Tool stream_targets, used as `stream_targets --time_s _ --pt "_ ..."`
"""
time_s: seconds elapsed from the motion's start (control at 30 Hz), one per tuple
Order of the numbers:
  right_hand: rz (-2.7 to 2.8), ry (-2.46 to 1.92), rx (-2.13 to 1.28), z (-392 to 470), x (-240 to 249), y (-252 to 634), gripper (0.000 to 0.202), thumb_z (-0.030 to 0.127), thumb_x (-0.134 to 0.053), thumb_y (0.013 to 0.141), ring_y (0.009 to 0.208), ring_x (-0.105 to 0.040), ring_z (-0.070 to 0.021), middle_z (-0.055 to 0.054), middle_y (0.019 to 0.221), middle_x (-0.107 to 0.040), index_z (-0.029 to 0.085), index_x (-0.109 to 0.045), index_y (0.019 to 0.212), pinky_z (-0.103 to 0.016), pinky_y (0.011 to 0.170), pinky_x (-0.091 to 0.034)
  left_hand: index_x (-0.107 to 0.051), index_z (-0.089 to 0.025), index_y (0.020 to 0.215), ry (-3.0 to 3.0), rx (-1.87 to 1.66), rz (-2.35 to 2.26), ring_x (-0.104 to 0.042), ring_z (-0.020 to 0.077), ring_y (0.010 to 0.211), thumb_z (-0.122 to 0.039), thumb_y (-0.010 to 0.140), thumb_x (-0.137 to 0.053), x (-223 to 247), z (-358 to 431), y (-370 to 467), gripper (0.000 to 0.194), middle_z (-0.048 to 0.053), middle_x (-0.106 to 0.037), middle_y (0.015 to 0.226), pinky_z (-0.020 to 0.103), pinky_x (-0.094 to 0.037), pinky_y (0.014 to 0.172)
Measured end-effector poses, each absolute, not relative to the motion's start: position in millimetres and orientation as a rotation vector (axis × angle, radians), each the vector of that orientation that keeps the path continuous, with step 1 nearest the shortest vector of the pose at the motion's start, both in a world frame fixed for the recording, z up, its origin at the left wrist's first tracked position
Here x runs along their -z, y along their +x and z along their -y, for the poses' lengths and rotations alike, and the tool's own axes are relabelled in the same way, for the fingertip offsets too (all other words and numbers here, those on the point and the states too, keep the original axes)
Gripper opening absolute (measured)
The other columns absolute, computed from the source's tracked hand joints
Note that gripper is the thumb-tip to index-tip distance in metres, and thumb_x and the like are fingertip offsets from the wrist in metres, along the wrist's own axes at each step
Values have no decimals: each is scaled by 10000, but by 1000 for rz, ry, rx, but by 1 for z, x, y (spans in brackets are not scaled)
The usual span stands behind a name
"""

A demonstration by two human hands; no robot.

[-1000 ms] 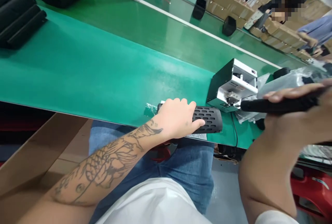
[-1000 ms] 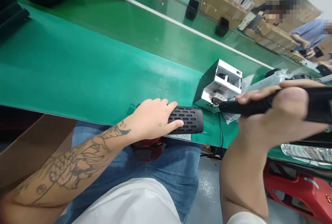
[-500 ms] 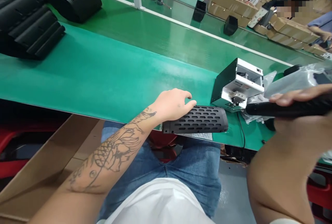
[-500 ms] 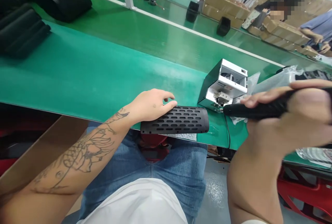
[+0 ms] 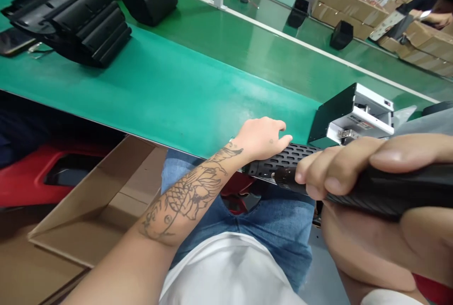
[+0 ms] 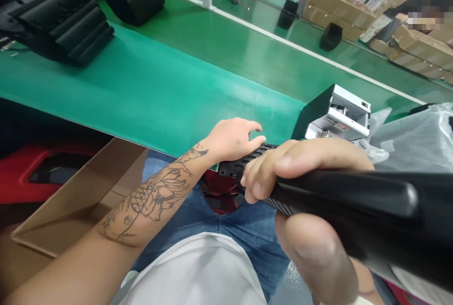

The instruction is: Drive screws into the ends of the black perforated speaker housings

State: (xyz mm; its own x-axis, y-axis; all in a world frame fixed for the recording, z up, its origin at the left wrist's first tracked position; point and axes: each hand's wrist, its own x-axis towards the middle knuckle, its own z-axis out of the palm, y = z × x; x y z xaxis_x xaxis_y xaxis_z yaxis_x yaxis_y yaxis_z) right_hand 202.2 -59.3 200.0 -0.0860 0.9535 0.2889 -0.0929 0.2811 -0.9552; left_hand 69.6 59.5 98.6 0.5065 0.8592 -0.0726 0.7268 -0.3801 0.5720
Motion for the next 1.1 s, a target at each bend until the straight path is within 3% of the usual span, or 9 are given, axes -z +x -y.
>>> stream_targets --time_s 0.23,0.43,0.83,0.93,1.1 --pt "1428 -826 -1052 44 -188 193 201 383 -780 957 682 -695 -246 -54 784 -684 226 -756 1080 -503 755 -648 -762 -267 1274 2196 -344 -1258 -763 296 1081 -531 1019 -522 -97 -61 69 439 68 -819 1222 399 -570 880" --pt "1341 -899 -1021 51 -191 181 206 399 -823 922 634 -663 -227 -26 723 -643 224 -721 962 -473 696 -633 -761 -260 1286 2175 -357 -1243 -765 301 1072 -512 1021 -523 -97 -61 70 436 73 -818 1220 407 -571 864" --pt "1413 -856 -1106 55 -182 181 261 402 -825 915 680 -671 -210 -23 773 -649 208 -673 1001 -452 728 -619 -748 -274 1273 2093 -387 -1268 -754 304 1055 -435 1038 -509 -95 -63 70 372 70 -812 1207 428 -577 917" --pt "1441 -834 -1144 53 -180 183 223 347 -808 929 693 -668 -203 -17 789 -644 205 -663 1022 -453 737 -613 -708 -266 1329 2056 -433 -1315 -751 305 1085 -389 1049 -486 -93 -61 71 378 72 -805 1223 429 -578 923" --pt "1453 -845 -1141 53 -179 177 260 410 -797 949 655 -641 -174 3 766 -625 208 -638 991 -423 711 -596 -644 -237 1398 1995 -453 -1424 -766 326 1065 -321 1058 -458 -92 -57 73 397 111 -798 1231 446 -581 886"
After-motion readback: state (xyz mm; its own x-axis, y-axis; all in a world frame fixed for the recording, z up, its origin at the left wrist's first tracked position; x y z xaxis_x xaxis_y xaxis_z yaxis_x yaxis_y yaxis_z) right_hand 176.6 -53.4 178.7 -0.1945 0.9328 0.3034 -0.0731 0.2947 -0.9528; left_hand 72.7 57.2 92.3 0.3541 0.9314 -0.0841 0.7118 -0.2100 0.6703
